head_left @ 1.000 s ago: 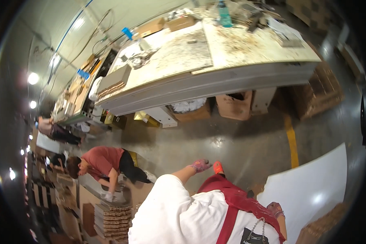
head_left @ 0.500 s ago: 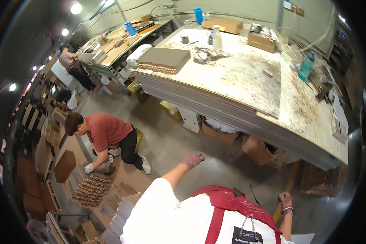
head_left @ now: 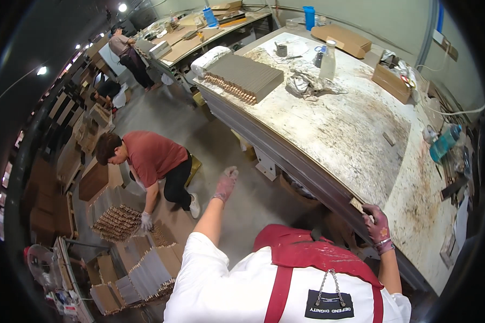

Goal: The person sands the sides and edges of small wood blocks using a sanding block, wipes them with a cloth, and stacks them into larger wood assemblies.

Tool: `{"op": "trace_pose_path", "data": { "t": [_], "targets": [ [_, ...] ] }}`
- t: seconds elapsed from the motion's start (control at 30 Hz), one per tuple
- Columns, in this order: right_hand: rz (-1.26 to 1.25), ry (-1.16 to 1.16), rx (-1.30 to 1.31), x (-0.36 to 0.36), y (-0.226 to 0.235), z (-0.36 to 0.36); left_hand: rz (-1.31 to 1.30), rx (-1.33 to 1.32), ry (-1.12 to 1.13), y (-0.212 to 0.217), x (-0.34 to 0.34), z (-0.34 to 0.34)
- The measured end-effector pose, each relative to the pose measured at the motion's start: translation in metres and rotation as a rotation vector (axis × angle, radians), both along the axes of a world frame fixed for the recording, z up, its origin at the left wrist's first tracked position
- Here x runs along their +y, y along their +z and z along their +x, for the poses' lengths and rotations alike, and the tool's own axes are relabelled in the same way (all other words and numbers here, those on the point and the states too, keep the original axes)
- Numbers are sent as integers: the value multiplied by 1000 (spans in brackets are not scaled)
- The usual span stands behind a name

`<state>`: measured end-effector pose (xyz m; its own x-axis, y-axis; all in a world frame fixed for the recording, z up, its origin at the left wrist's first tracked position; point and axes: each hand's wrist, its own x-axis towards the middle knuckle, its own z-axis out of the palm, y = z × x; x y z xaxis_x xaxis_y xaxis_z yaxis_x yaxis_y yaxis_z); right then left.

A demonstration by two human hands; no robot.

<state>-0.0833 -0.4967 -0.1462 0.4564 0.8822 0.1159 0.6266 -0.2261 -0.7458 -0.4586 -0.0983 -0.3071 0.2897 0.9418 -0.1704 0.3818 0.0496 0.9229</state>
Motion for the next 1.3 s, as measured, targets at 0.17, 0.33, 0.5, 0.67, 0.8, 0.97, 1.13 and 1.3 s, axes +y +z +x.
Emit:
{"op": "trace_pose_path", "data": {
  "t": [0.17,0.33,0.5,0.67,0.8,0.97,1.13,1.3],
  "targets": [
    [-51,202,16,91,20,1,352,-96,38,76,104,26],
    [-76,185,182,182,15,-12,560,123,85,169,251,82],
    [-88,162,280,299,1,-29,678,453,126,179,426,119],
    [-96,76,643,416,12,-48,508,634,78,155,524,135],
    [-60,43,826,477,-8,-37,568,758,96,125,524,151],
    [46,14,1036,531,-43,-23,666,664,9,138,543,136],
    [16,-62,1118,559,-59,-9,557,819,-22,141,557,139],
    [-70,-104,980,563,-59,6,497,929,-272,177,540,139]
  ]
}}
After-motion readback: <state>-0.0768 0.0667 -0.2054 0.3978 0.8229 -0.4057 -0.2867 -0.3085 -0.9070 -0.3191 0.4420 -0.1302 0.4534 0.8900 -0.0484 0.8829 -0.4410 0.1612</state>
